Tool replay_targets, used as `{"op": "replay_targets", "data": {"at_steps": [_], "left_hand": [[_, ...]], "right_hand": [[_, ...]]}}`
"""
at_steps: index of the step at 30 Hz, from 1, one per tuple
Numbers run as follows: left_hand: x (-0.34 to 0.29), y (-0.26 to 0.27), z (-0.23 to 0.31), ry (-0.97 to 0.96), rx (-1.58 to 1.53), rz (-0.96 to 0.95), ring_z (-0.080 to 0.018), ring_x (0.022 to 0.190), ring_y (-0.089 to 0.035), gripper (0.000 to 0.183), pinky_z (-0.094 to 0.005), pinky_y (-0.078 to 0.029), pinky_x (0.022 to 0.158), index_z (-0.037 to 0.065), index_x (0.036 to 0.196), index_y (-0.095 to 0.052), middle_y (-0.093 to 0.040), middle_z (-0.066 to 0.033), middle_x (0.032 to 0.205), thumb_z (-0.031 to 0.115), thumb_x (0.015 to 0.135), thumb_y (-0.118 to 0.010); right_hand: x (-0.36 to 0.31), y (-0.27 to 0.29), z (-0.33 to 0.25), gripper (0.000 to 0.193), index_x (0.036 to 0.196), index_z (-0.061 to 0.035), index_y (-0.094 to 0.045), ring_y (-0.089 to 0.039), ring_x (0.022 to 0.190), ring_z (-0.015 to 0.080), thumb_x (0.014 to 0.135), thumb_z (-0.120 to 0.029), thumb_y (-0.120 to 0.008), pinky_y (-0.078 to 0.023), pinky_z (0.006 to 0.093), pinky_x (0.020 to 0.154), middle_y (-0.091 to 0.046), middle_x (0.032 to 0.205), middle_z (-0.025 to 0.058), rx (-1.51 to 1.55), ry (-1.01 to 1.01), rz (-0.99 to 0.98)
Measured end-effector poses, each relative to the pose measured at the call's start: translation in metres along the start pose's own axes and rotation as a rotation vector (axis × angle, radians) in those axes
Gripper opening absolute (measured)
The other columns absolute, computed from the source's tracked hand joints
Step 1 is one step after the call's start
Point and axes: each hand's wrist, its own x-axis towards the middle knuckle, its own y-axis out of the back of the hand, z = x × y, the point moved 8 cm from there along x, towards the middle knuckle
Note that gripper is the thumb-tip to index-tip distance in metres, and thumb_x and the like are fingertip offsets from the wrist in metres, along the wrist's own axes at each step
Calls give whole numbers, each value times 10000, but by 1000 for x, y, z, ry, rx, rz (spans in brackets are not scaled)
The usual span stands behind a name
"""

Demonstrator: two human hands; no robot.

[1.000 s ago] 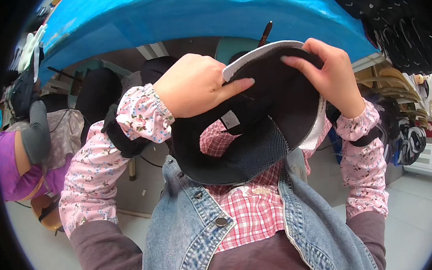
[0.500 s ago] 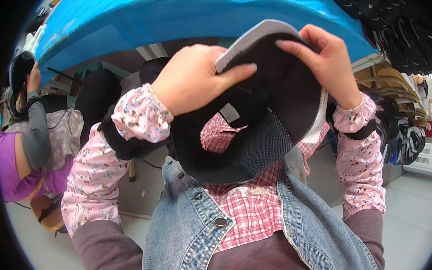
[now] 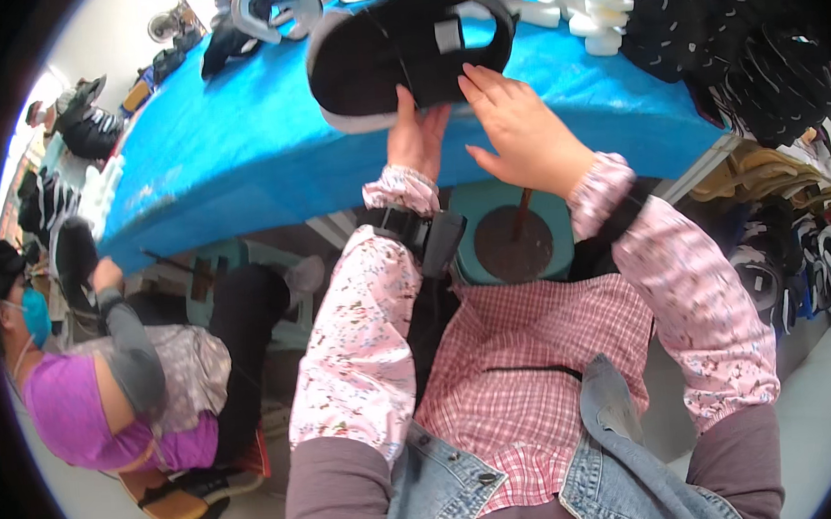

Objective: The person inserts a white foam padding into a black shoe upper and adjusts its position by hand. They then pick up another shoe component from a stack on the blue table.

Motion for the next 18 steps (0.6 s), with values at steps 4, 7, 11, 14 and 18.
{"op": "replay_targets", "data": {"at_steps": [4, 7, 11, 14, 18], "left_hand": [[7, 14, -13, 165, 133, -32, -240, 1249, -433, 607, -409, -348, 1068, 6, 1338, -363, -425, -148, 1358, 465, 950, -449], [-24, 16, 2, 426, 583, -29, -253, 1120, -559, 556, -406, -481, 874, -24, 1238, -474, -560, -157, 1214, 458, 963, -437], [-34, -41, 37, 197, 1305, -230, -233, 890, -667, 292, -353, -521, 651, 36, 1052, -614, -680, -116, 955, 286, 944, -510], [-16, -103, 44, -508, 1563, -548, -276, 979, -617, 219, -356, -473, 837, 62, 1084, -606, -644, -139, 1064, 143, 903, -512], [19, -70, 10, -754, 1861, -697, -271, 1199, -490, 369, -405, -325, 1044, 27, 1233, -530, -538, -151, 1273, 237, 934, -475]], "right_hand": [[13, -70, 36, 852, 1332, 95, -359, -343, 1309, 368, 704, -369, -700, -282, 418, 1070, -364, 1384, 276, -260, -75, -322], [3, -94, 37, 983, 1358, 100, -325, -322, 1307, 415, 669, -499, -690, -238, 539, 1058, -348, 1392, 291, -213, -179, -399], [-4, -98, 40, 995, 1376, 88, -300, -312, 1315, 408, 699, -545, -663, -186, 551, 1085, -348, 1389, 291, -219, -205, -411], [-1, -94, 39, 962, 1358, 93, -326, -314, 1311, 410, 725, -563, -633, -159, 554, 1100, -367, 1373, 289, -259, -179, -380], [-4, -88, 45, 850, 1273, 118, -418, -337, 1294, 405, 751, -521, -621, -180, 505, 1116, -409, 1333, 288, -150, -115, -381]]}}
